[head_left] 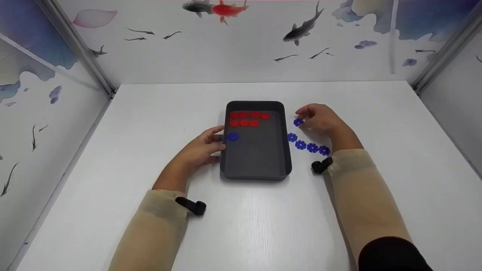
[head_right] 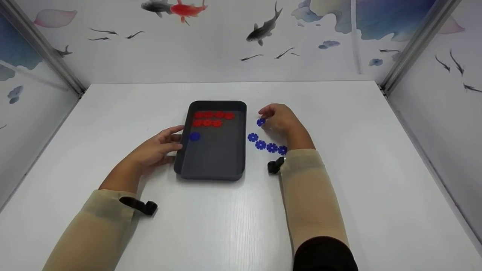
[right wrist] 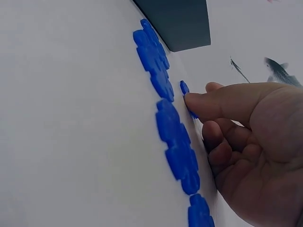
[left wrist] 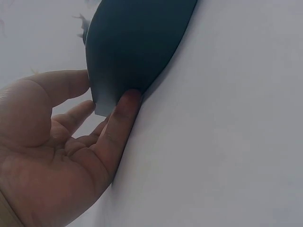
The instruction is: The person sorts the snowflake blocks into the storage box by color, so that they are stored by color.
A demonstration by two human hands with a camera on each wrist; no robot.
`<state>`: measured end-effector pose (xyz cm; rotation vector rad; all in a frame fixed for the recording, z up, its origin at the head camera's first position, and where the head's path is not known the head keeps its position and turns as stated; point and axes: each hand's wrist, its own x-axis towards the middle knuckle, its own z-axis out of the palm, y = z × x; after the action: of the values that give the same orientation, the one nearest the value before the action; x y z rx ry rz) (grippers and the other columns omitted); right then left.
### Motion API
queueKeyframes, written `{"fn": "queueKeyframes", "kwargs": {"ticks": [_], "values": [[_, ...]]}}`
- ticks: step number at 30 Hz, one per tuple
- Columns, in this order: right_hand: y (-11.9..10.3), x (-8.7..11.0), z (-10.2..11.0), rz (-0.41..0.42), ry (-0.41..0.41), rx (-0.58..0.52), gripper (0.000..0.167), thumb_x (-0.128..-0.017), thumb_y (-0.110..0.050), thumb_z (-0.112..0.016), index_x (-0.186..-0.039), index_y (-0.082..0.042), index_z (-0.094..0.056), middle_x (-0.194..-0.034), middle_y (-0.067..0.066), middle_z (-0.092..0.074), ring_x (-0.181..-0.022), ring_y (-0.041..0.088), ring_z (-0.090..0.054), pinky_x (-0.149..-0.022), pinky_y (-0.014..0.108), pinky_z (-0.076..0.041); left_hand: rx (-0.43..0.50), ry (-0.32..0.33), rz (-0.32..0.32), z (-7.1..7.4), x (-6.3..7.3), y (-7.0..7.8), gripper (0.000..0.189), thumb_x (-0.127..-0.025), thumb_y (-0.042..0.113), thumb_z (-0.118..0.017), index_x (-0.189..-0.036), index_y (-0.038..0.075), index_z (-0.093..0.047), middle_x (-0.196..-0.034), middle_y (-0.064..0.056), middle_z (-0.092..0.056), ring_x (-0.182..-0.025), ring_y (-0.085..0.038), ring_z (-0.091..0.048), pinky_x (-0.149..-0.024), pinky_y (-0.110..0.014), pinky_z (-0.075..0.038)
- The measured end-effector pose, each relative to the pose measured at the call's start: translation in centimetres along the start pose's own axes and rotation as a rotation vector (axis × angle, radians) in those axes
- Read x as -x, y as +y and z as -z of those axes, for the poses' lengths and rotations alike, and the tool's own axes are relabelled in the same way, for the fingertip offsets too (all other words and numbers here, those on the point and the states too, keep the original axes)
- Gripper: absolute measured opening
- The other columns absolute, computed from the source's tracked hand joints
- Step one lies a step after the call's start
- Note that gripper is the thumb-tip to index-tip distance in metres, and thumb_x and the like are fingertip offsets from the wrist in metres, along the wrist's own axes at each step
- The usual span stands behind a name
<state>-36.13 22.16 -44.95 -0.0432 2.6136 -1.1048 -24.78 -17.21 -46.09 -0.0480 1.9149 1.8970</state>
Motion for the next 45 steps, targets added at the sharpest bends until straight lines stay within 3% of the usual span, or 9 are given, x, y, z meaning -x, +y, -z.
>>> {"fn": "queueKeyframes", "kwargs": {"ticks": [8,12,15,19,23,31,37,42,45], "values": [[0.2,0.2,-0.2,0.005,0.057,-0.031,0.041,-0.1,-0.007,-0.069,-0.138,-0.022,-0.068,-0.133,0.012,-0.06,-0.122,0.031,-0.053,-0.114,0.049,-0.048,0.01,-0.006,-0.005,0.1,0.0,-0.2,0.07,-0.104,0.005,-0.063,-0.165,0.028,-0.039,-0.159,-0.009,-0.046,-0.142,-0.029,-0.057,-0.115,-0.05,-0.054],[0.6,0.1,-0.1,0.008,0.1,-0.111,0.038,-0.103,-0.01,-0.065,-0.14,-0.021,-0.067,-0.133,0.009,-0.063,-0.12,0.028,-0.057,-0.106,0.042,-0.054,0.008,-0.007,-0.01,0.1,0.0,-0.2,0.069,-0.104,0.005,-0.063,-0.165,0.029,-0.04,-0.158,-0.009,-0.046,-0.142,-0.029,-0.057,-0.114,-0.05,-0.054],[0.7,0.0,0.2,0.001,0.125,-0.211,0.037,-0.105,-0.013,-0.065,-0.142,-0.019,-0.065,-0.135,0.007,-0.066,-0.119,0.023,-0.061,-0.1,0.034,-0.056,0.011,-0.01,-0.012,0.1,0.1,-0.1,0.07,-0.104,0.005,-0.063,-0.165,0.028,-0.039,-0.159,-0.01,-0.046,-0.142,-0.029,-0.057,-0.114,-0.051,-0.054],[0.2,0.0,0.4,0.001,0.163,-0.413,0.037,-0.104,-0.013,-0.069,-0.141,-0.015,-0.065,-0.134,0.005,-0.069,-0.122,0.019,-0.065,-0.106,0.03,-0.057,-0.001,-0.003,-0.004,0.1,0.1,-0.1,0.071,-0.103,0.005,-0.064,-0.165,0.029,-0.039,-0.161,-0.009,-0.044,-0.142,-0.029,-0.057,-0.115,-0.051,-0.054],[-1.1,0.3,0.4,0.053,0.182,-0.615,0.035,-0.101,-0.009,-0.073,-0.135,-0.015,-0.067,-0.129,0.004,-0.069,-0.123,0.02,-0.067,-0.106,0.028,-0.058,-0.007,0.0,0.001,0.1,0.0,0.0,0.072,-0.103,0.005,-0.065,-0.165,0.03,-0.04,-0.16,-0.009,-0.044,-0.141,-0.029,-0.057,-0.114,-0.05,-0.054],[-4.6,1.7,-0.9,0.208,0.058,-0.789,0.031,-0.096,-0.001,-0.077,-0.125,-0.01,-0.072,-0.114,0.005,-0.077,-0.105,0.019,-0.074,-0.091,0.027,-0.064,-0.005,-0.014,-0.007,0.1,-0.2,-0.1,0.072,-0.103,0.004,-0.063,-0.166,0.028,-0.038,-0.162,-0.011,-0.042,-0.141,-0.03,-0.056,-0.114,-0.051,-0.054],[-6.8,2.7,-2.0,0.28,-0.04,-0.877,0.026,-0.093,0.006,-0.077,-0.115,-0.006,-0.075,-0.103,0.005,-0.079,-0.094,0.017,-0.077,-0.088,0.03,-0.065,0.005,-0.017,-0.009,0.1,-0.1,-0.1,0.072,-0.104,0.002,-0.062,-0.167,0.027,-0.037,-0.163,-0.012,-0.042,-0.141,-0.03,-0.055,-0.115,-0.051,-0.053],[-9.3,3.7,-3.2,0.307,-0.101,-0.869,0.026,-0.092,0.008,-0.077,-0.114,-0.007,-0.076,-0.101,0.004,-0.08,-0.092,0.015,-0.076,-0.078,0.025,-0.064,-0.013,-0.01,-0.012,0.1,0.1,0.1,0.072,-0.104,0.004,-0.062,-0.167,0.027,-0.036,-0.163,-0.012,-0.041,-0.144,-0.031,-0.054,-0.117,-0.052,-0.051],[-10.8,3.7,-4.0,0.301,-0.133,-0.803,0.027,-0.092,0.007,-0.077,-0.114,-0.007,-0.075,-0.1,0.004,-0.08,-0.091,0.016,-0.076,-0.078,0.025,-0.064,-0.015,-0.01,-0.011,0.1,0.1,0.1,0.072,-0.104,0.004,-0.062,-0.167,0.027,-0.036,-0.164,-0.012,-0.041,-0.144,-0.031,-0.053,-0.117,-0.053,-0.051]]}}
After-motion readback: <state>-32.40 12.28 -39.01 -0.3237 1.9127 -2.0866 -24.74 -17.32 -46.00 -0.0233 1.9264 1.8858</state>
